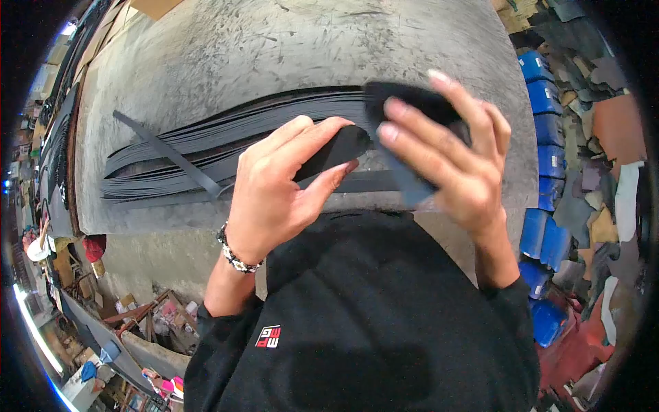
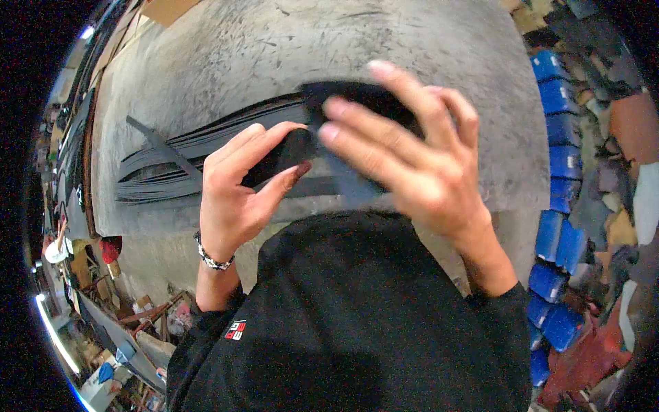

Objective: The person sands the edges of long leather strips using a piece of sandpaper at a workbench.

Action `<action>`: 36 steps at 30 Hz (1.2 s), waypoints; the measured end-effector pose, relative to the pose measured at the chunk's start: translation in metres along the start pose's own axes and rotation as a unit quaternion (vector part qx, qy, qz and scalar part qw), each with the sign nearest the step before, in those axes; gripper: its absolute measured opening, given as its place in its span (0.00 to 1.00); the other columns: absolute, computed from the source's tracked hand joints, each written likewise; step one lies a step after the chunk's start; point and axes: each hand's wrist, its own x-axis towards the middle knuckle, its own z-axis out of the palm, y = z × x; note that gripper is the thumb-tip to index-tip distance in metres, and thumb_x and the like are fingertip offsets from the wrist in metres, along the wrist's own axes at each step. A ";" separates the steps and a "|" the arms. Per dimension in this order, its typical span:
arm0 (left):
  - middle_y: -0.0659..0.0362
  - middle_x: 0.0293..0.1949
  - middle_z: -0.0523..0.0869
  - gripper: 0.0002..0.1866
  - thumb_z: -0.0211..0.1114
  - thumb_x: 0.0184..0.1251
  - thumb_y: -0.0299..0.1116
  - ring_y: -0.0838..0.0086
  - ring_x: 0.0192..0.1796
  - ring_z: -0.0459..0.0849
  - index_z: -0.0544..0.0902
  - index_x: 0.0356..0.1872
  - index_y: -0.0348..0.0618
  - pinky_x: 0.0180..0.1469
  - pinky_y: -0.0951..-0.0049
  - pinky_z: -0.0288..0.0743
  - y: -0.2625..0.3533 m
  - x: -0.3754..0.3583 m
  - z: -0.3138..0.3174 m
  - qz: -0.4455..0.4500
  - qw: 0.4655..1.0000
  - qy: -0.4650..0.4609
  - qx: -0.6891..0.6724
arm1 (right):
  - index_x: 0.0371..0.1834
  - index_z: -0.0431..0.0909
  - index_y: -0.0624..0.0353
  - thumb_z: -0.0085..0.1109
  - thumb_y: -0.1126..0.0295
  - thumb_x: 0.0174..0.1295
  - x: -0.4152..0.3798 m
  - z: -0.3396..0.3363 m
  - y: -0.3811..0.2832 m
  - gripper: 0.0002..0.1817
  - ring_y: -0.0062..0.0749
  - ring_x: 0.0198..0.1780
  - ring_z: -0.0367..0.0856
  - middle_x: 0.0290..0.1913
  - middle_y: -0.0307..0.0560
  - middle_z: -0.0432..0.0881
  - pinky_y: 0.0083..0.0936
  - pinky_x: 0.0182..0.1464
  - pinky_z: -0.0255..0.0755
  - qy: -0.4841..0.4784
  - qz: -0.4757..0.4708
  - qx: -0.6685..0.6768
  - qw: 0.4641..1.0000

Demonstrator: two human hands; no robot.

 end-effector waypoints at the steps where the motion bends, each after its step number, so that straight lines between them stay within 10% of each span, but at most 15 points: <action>1: 0.50 0.41 0.89 0.23 0.82 0.58 0.27 0.54 0.39 0.90 0.89 0.56 0.38 0.41 0.64 0.83 -0.002 -0.001 0.002 0.020 1.000 0.016 0.007 | 0.56 0.95 0.37 0.64 0.66 0.68 -0.002 0.000 -0.004 0.17 0.40 0.75 0.81 0.62 0.29 0.94 0.38 0.75 0.62 -0.004 -0.021 0.003 1.000; 36: 0.52 0.38 0.88 0.25 0.84 0.53 0.24 0.60 0.39 0.88 0.89 0.55 0.37 0.43 0.66 0.81 -0.002 -0.006 0.008 -0.008 0.999 -0.032 -0.011 | 0.60 0.92 0.41 0.62 0.72 0.66 0.003 0.005 0.039 0.22 0.38 0.78 0.77 0.68 0.28 0.90 0.41 0.72 0.66 -0.096 -0.041 -0.044 0.994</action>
